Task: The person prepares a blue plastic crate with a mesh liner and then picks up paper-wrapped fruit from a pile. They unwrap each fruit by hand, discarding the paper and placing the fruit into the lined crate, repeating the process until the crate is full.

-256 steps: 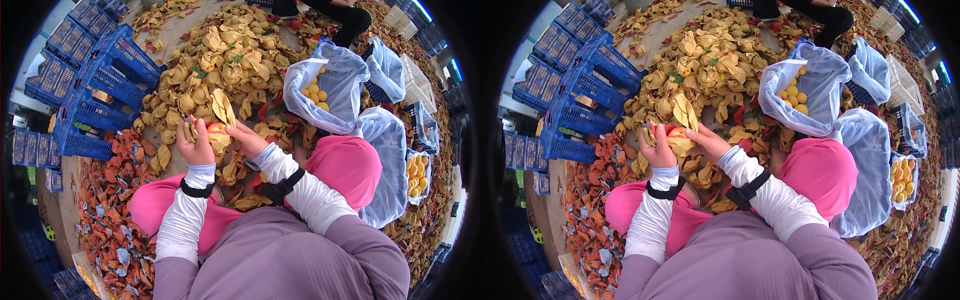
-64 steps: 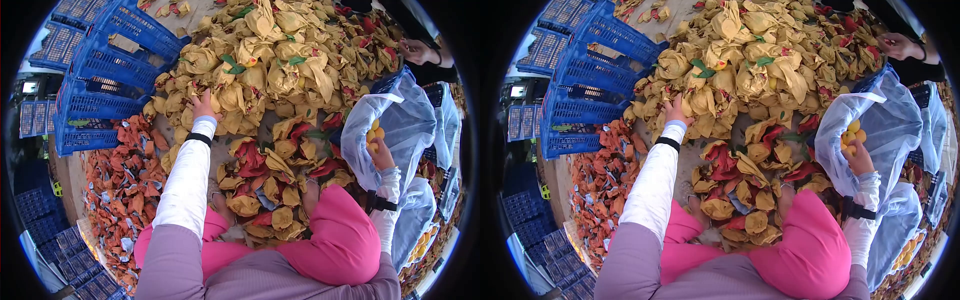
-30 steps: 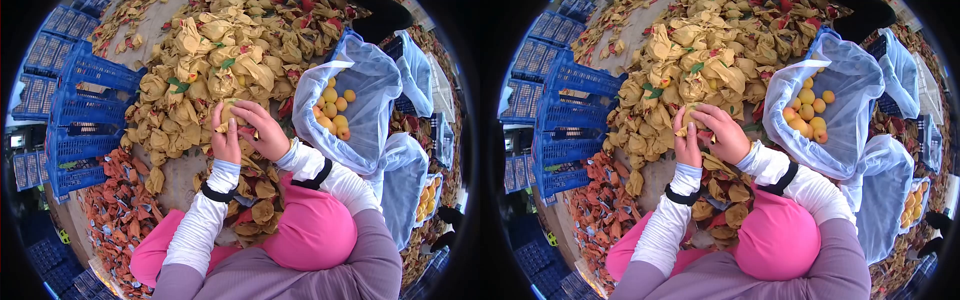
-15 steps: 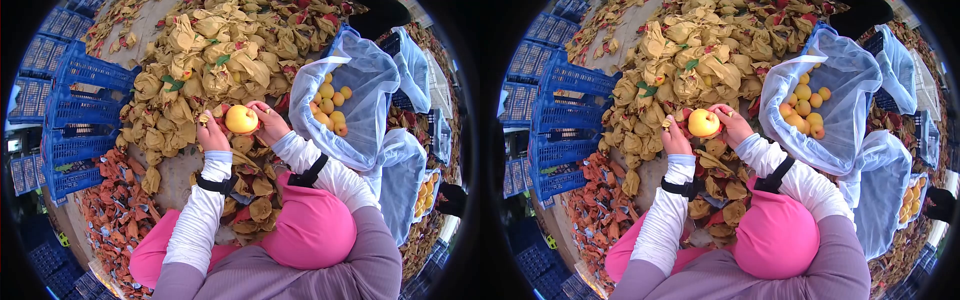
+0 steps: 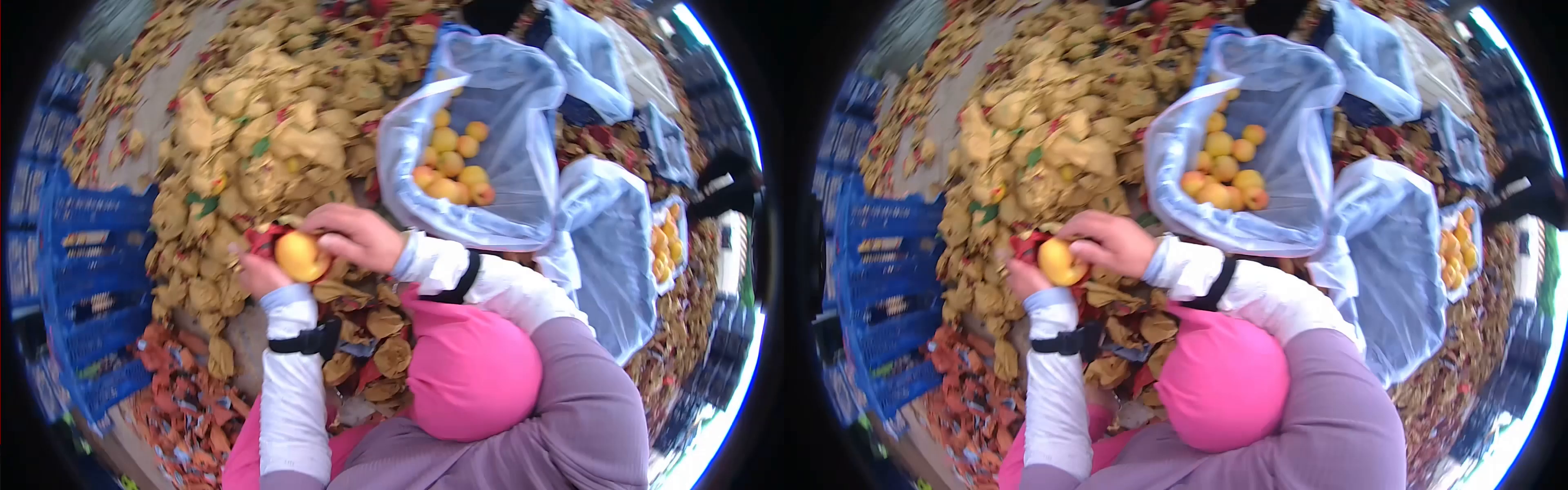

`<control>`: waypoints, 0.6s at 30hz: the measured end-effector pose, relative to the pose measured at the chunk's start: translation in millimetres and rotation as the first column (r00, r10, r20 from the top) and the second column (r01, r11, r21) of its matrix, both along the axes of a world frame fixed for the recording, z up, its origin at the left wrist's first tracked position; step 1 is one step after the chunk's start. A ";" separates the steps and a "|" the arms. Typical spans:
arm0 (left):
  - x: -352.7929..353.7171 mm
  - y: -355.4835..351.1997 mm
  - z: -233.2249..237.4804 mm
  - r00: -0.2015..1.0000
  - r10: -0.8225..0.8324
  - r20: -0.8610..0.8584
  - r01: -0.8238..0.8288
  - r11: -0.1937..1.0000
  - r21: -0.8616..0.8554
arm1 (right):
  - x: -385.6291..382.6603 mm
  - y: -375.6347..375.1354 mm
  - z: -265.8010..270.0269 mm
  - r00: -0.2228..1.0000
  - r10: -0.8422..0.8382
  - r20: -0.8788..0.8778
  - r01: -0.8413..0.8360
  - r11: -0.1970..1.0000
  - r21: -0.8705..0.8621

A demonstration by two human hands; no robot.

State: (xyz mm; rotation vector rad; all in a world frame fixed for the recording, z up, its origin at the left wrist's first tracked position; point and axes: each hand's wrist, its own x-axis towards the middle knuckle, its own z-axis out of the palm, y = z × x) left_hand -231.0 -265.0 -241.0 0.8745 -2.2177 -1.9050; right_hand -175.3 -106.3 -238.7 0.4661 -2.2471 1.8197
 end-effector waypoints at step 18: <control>32.1 3.0 83.5 0.920 -0.366 -0.143 0.355 0.930 -0.097 | 211.8 172.0 59.5 0.958 -0.139 0.249 0.272 0.186 -0.944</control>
